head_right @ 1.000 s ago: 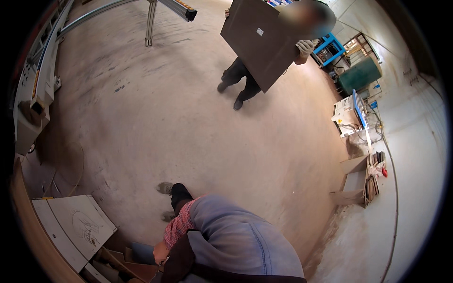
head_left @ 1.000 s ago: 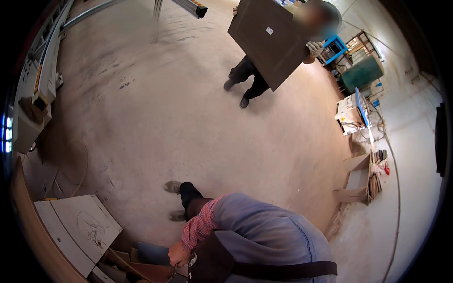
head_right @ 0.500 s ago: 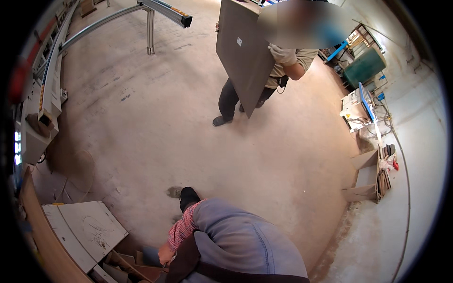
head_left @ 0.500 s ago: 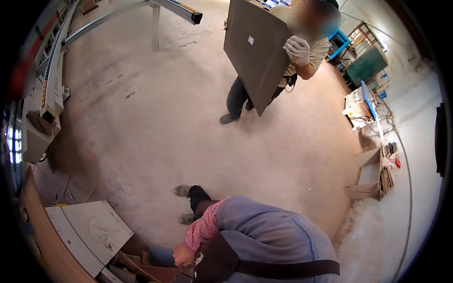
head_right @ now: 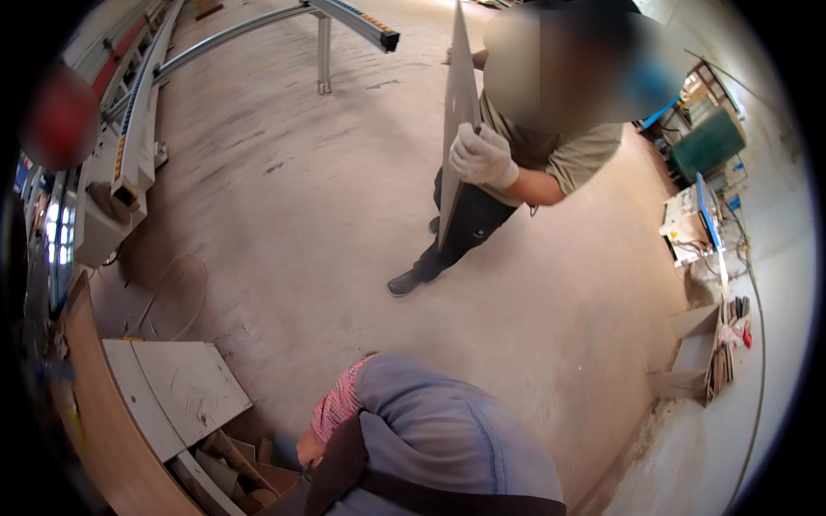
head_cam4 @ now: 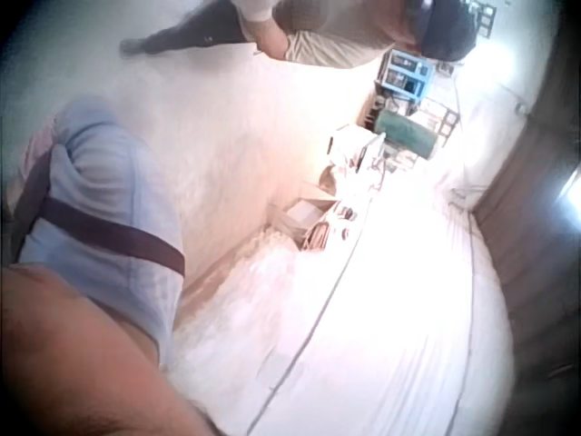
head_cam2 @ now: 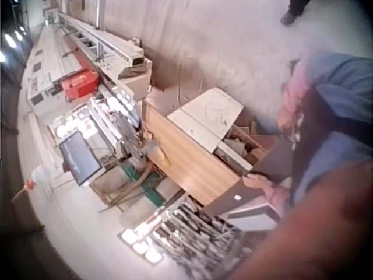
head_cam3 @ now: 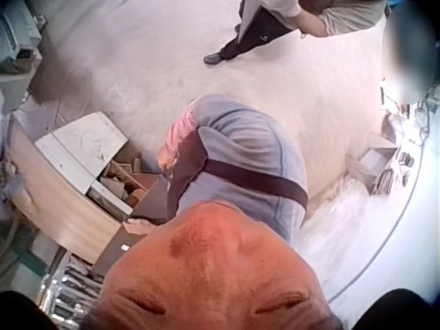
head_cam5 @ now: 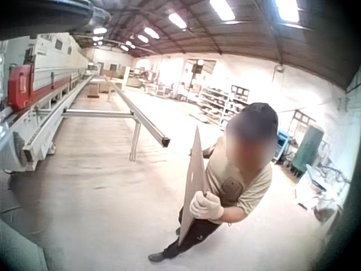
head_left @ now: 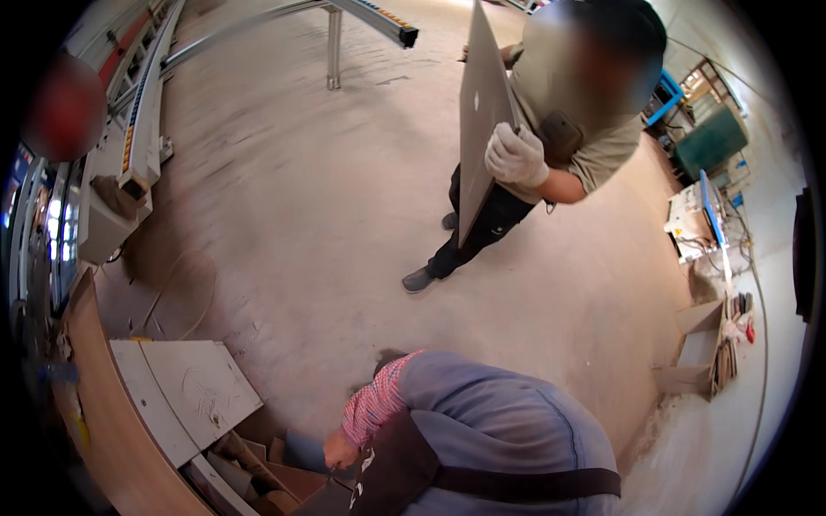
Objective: The person trims the edge of a large gray panel using a utility knife, then places the panel onto a conveyor machine. The person also handles a roll of tape and a water bottle on the workbench.
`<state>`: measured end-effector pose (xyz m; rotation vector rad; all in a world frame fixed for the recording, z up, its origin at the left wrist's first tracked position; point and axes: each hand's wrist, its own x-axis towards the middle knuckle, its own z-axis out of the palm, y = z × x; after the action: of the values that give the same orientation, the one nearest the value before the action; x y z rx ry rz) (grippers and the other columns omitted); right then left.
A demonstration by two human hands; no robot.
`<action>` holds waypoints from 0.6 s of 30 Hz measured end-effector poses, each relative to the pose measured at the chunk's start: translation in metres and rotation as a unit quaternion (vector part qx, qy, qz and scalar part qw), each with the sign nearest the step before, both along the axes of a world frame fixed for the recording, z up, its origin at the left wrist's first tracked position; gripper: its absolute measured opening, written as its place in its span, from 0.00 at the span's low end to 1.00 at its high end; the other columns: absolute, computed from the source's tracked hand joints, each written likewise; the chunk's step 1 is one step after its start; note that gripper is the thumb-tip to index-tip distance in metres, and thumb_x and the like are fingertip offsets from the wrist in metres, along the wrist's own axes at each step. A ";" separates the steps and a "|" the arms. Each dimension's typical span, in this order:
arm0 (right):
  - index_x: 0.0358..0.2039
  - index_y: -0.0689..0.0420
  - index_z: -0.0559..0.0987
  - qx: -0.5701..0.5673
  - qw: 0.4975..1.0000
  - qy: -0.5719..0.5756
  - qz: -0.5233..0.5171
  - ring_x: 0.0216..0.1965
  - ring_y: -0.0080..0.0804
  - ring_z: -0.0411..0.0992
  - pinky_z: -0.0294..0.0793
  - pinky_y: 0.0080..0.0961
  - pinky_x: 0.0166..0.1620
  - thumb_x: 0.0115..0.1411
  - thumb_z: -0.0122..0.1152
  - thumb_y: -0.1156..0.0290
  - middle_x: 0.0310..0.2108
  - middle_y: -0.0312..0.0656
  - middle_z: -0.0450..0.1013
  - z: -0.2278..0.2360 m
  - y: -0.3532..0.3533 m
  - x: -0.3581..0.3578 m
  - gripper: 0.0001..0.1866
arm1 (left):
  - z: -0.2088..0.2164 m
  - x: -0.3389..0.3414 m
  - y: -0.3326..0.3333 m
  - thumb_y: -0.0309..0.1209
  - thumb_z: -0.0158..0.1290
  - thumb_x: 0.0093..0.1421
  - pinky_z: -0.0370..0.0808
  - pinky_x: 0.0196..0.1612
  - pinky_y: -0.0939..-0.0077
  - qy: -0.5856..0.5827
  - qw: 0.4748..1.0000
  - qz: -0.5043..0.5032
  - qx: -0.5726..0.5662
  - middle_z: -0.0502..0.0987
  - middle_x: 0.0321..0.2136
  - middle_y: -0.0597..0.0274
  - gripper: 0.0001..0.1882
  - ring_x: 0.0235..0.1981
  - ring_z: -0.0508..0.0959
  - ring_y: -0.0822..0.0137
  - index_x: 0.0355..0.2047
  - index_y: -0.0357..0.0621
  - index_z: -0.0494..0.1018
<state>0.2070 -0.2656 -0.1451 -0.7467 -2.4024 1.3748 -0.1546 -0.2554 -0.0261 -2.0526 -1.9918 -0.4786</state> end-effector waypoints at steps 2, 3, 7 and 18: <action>0.32 0.61 0.81 -0.019 0.999 -0.014 0.033 0.35 0.58 0.77 0.74 0.51 0.39 0.56 0.57 0.62 0.29 0.58 0.77 0.009 0.004 0.003 0.15 | -0.006 0.002 -0.041 0.39 0.45 0.71 0.69 0.58 0.50 -0.007 0.999 0.036 0.017 0.75 0.48 0.38 0.22 0.51 0.74 0.42 0.52 0.31 0.71; 0.32 0.61 0.81 -0.018 0.999 -0.018 0.022 0.35 0.57 0.77 0.74 0.51 0.39 0.56 0.57 0.62 0.30 0.58 0.78 0.005 0.004 0.000 0.15 | -0.011 0.000 -0.059 0.40 0.46 0.71 0.69 0.58 0.50 -0.011 0.998 0.058 0.021 0.75 0.48 0.39 0.22 0.52 0.74 0.42 0.53 0.31 0.71; 0.31 0.60 0.82 -0.036 0.999 -0.005 0.026 0.35 0.56 0.77 0.74 0.50 0.40 0.56 0.57 0.61 0.30 0.57 0.78 -0.007 0.006 -0.012 0.15 | -0.044 -0.043 -0.124 0.41 0.46 0.71 0.69 0.58 0.49 -0.021 0.988 0.149 0.034 0.74 0.50 0.40 0.23 0.53 0.73 0.42 0.54 0.32 0.70; 0.34 0.61 0.82 -0.076 0.995 -0.029 0.066 0.36 0.56 0.77 0.74 0.49 0.41 0.57 0.58 0.60 0.31 0.56 0.78 -0.007 0.011 -0.009 0.16 | -0.063 0.030 -0.177 0.43 0.45 0.71 0.69 0.59 0.50 -0.416 0.836 0.357 0.028 0.73 0.53 0.43 0.25 0.54 0.72 0.44 0.56 0.33 0.69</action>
<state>0.1978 -0.2550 -0.1523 -0.6821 -2.4520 1.6239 -0.1244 -0.4328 -0.0891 -0.9166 -2.9203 -1.3658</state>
